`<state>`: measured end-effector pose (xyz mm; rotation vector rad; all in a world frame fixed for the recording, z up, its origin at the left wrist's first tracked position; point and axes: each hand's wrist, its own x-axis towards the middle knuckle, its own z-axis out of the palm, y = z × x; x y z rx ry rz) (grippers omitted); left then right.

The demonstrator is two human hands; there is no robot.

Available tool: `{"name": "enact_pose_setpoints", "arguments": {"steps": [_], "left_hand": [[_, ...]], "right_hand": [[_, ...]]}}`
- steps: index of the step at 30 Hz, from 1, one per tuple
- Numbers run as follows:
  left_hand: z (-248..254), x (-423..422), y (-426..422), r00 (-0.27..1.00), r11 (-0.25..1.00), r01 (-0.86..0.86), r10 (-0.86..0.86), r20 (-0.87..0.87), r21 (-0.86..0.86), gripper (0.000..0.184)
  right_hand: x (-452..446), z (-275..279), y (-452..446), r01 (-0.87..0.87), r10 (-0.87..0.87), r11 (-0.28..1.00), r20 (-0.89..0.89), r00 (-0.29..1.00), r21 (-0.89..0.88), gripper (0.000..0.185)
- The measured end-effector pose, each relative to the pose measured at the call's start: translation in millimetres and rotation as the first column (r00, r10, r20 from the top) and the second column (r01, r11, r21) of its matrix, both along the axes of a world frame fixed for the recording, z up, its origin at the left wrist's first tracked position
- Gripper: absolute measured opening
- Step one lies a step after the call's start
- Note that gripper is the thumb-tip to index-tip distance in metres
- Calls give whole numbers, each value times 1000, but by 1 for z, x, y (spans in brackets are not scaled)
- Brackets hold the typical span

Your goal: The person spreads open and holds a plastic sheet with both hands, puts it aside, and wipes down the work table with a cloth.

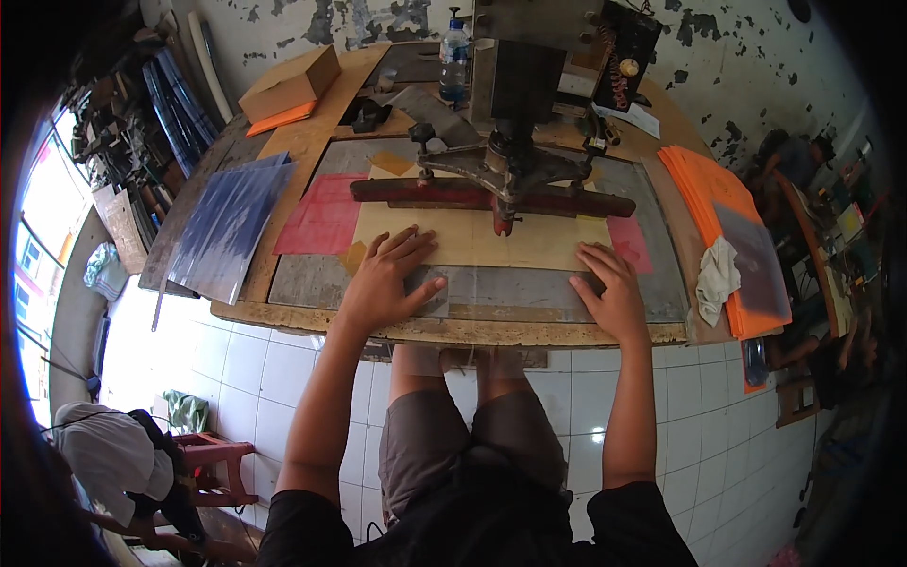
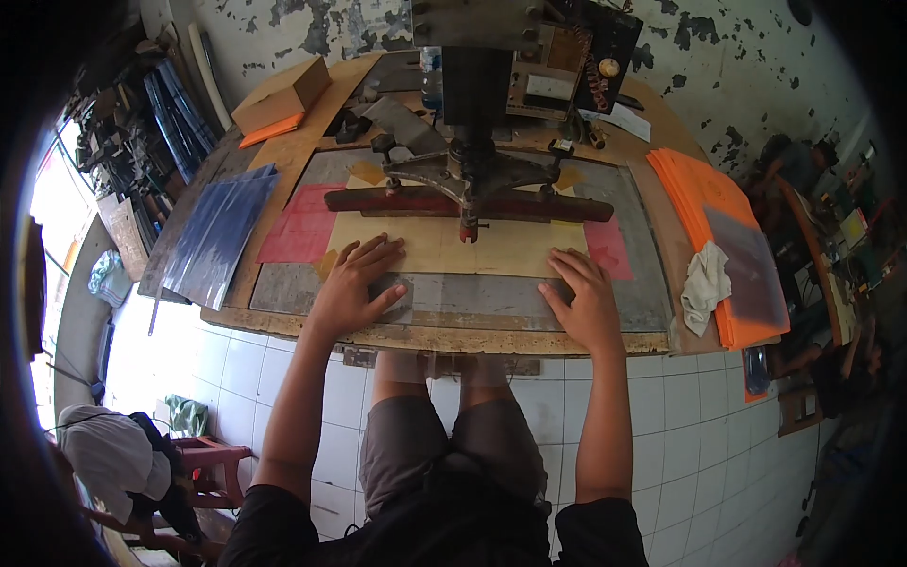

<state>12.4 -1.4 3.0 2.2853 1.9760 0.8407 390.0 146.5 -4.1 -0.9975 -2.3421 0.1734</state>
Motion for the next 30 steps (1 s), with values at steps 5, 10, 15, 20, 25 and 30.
{"name": "enact_pose_setpoints", "arguments": {"steps": [5, 10, 15, 20, 25, 30], "left_hand": [[1, -1, -9, 1000, 1000, -15, 15, 8, 18, 66], [1, 6, -41, 990, 991, -105, 95, 109, 84, 61], [-34, 25, -74, 954, 926, -296, 300, 19, 233, 60], [-124, 34, -102, 885, 802, -434, 466, 25, 410, 63], [-167, 35, -91, 862, 705, -453, 503, 65, 546, 70], [-178, 31, -77, 863, 642, -431, 498, 83, 634, 73]], "right_hand": [[2, -5, -12, -4, 3, 998, 6, 1000, 63, 45], [7, -5, -48, 30, -26, 997, -59, 998, 70, 39], [10, -14, -58, 83, -62, 989, -166, 984, 124, 33], [9, -19, -56, 114, -69, 979, -252, 965, 169, 25], [9, -23, -55, 113, -52, 974, -291, 955, 197, 19], [9, -23, -55, 120, -58, 972, -289, 956, 204, 17]]}}
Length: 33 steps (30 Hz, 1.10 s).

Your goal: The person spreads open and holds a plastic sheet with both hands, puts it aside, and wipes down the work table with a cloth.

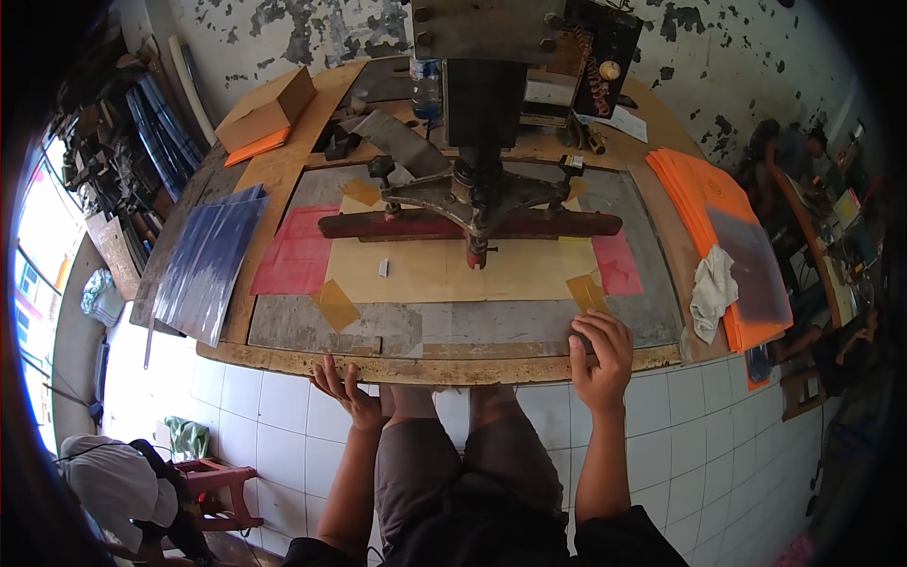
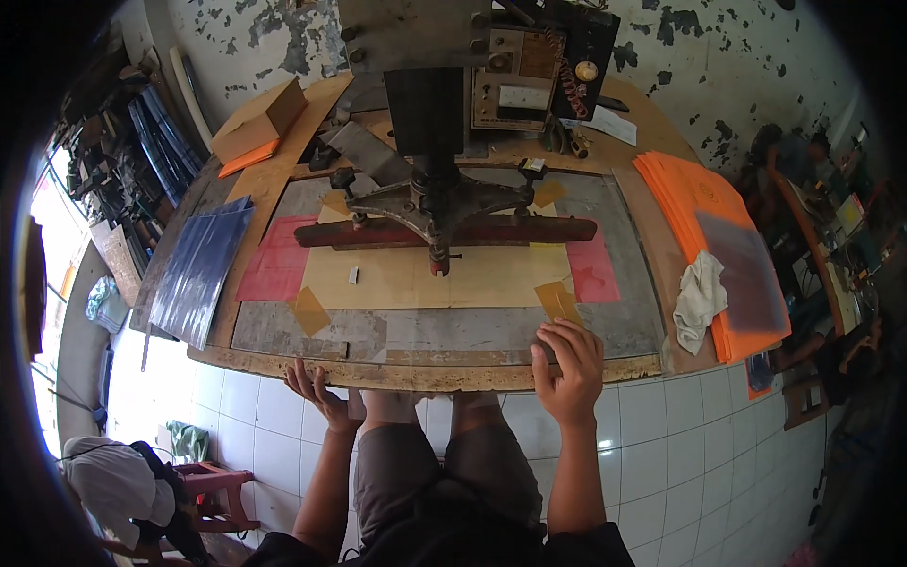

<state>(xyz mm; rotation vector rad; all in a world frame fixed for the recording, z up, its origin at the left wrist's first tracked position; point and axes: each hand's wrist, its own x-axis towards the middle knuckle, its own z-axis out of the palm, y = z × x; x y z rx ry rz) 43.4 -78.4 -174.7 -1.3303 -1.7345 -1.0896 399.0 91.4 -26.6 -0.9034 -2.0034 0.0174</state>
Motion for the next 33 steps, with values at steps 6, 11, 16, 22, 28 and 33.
{"name": "enact_pose_setpoints", "arguments": {"steps": [6, 11, 16, 22, 28, 33], "left_hand": [[2, 1, -5, 1000, 1000, 5, -5, 5, -27, 73], [3, 2, -4, 1000, 1000, 3, -3, 13, -28, 73], [1, 1, -3, 1000, 1000, -4, 4, 9, -14, 73], [4, 3, -4, 1000, 1000, -18, 18, 7, -21, 72], [4, 3, -2, 1000, 1000, -19, 19, 9, -9, 71], [4, 2, -3, 1000, 1000, -17, 17, 2, -11, 68]], "right_hand": [[0, -2, 1, 4, -4, 1000, 6, 1000, 0, 16], [-3, 0, -1, 19, -19, 1000, -18, 1000, 0, 15], [-2, -1, -1, 25, -25, 1000, -29, 999, 4, 14], [-2, -1, -1, 16, -16, 1000, -60, 998, 0, 11], [-2, 0, -2, 21, -20, 1000, -57, 998, 3, 11], [-4, 2, -2, 17, -18, 1000, -39, 999, -7, 10]]}}
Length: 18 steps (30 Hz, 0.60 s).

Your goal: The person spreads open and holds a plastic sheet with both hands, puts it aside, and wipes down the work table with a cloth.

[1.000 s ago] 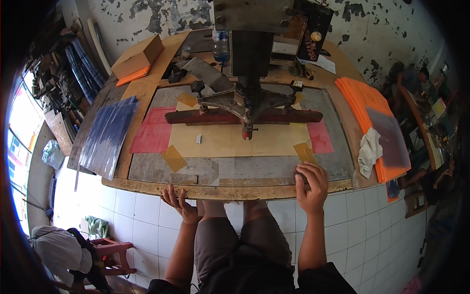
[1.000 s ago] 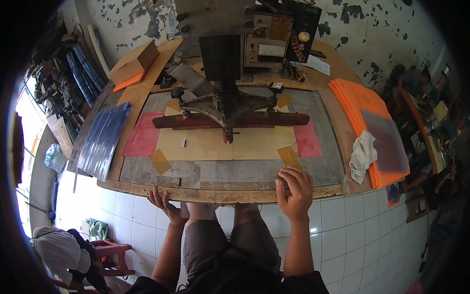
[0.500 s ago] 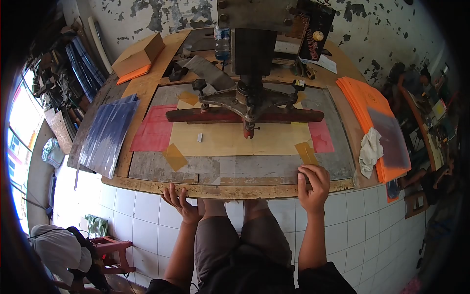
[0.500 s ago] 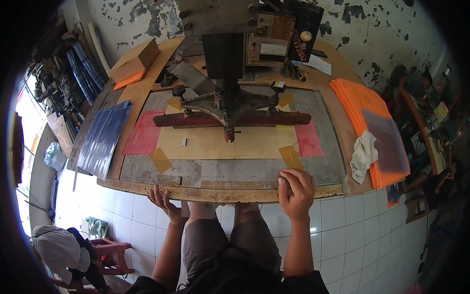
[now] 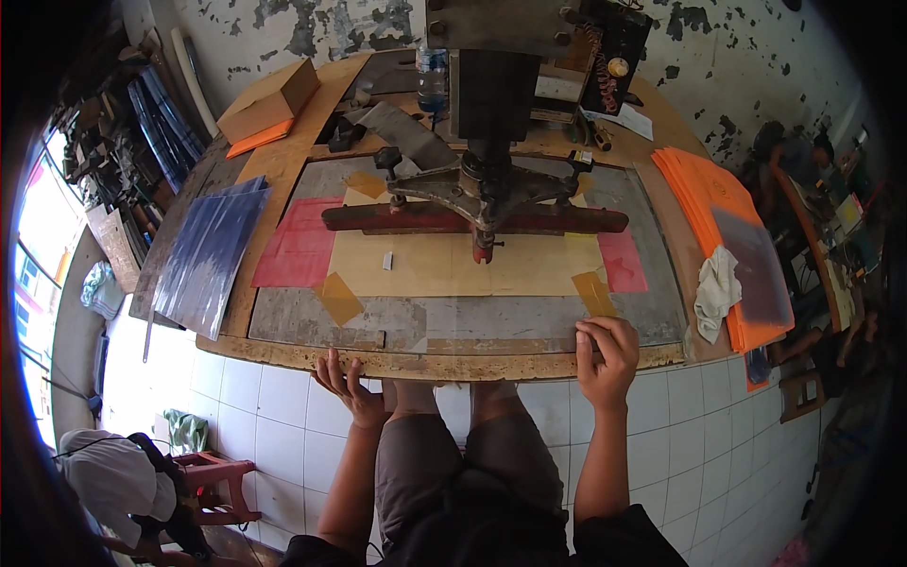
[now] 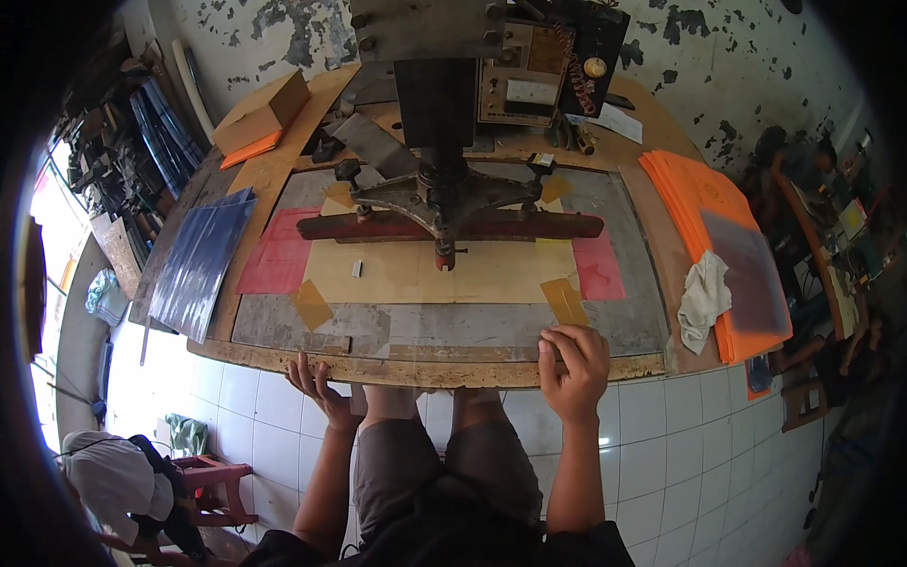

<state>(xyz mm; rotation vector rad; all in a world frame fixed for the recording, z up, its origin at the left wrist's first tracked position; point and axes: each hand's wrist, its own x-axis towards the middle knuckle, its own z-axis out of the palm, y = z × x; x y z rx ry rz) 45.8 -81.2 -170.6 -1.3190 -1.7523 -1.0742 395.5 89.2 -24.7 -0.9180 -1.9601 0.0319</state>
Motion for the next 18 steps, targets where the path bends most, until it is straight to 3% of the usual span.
{"name": "enact_pose_setpoints", "arguments": {"steps": [18], "left_hand": [[-10, -4, 2, 999, 999, -34, 35, -6, 25, 71]], "right_hand": [[1, -6, 0, -20, 18, 999, -68, 998, -32, 9]]}}
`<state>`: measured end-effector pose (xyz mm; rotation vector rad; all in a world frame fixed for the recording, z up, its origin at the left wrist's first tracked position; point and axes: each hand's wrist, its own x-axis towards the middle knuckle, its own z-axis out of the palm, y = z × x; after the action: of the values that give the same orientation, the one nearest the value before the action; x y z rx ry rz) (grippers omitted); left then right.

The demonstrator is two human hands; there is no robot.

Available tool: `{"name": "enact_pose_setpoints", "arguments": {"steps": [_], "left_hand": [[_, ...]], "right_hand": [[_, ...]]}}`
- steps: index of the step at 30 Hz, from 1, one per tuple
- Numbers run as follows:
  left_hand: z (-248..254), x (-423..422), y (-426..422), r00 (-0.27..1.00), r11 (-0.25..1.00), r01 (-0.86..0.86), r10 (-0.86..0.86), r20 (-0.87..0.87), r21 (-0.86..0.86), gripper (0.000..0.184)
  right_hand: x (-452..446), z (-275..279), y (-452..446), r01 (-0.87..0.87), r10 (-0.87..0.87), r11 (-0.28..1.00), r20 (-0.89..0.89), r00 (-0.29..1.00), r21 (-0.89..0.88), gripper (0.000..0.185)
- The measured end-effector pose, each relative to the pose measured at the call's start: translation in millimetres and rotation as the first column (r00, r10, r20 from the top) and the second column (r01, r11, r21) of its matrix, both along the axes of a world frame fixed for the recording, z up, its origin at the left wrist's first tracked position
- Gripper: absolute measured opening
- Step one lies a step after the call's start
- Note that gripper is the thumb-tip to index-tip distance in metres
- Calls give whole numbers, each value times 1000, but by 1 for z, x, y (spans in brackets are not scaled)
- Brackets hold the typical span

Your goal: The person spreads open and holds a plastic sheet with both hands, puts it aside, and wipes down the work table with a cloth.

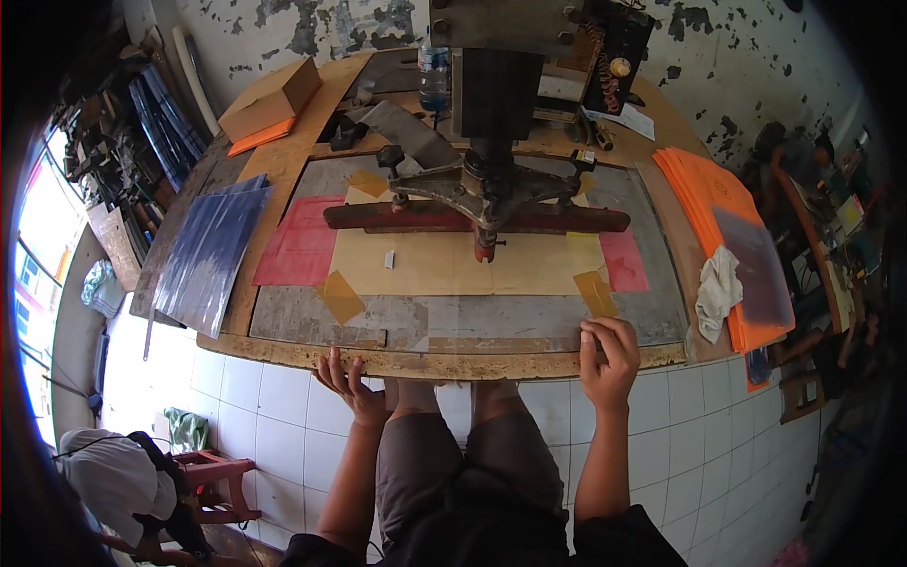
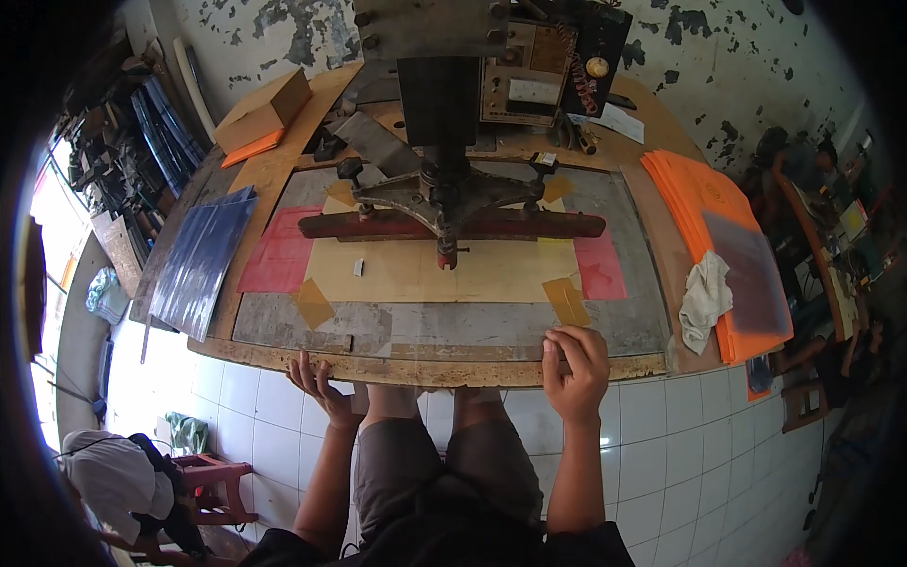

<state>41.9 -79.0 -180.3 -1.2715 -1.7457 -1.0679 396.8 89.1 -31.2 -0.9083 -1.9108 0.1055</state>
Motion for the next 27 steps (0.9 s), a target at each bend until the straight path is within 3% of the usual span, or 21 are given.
{"name": "enact_pose_setpoints", "arguments": {"steps": [14, 17, 20, 25, 27], "left_hand": [[-1, 1, 4, 999, 999, 41, -42, 28, 25, 65], [1, 2, -1, 999, 999, 40, -40, 24, -20, 77], [8, 5, 0, 997, 998, 62, -62, 46, -6, 60], [19, 6, -14, 988, 992, 124, -120, 97, -35, 53], [33, 3, -21, 986, 989, 130, -121, 119, -72, 50]], "right_hand": [[1, 2, -4, -6, 2, 998, -59, 998, -65, 10], [0, 4, -5, 1, -4, 998, -54, 999, -66, 10], [-1, 5, -6, -5, 1, 997, -55, 998, -80, 11], [2, 14, -8, -58, 51, 986, -49, 997, -155, 15], [6, 19, -2, -67, 75, 977, 33, 997, -201, 23]]}}
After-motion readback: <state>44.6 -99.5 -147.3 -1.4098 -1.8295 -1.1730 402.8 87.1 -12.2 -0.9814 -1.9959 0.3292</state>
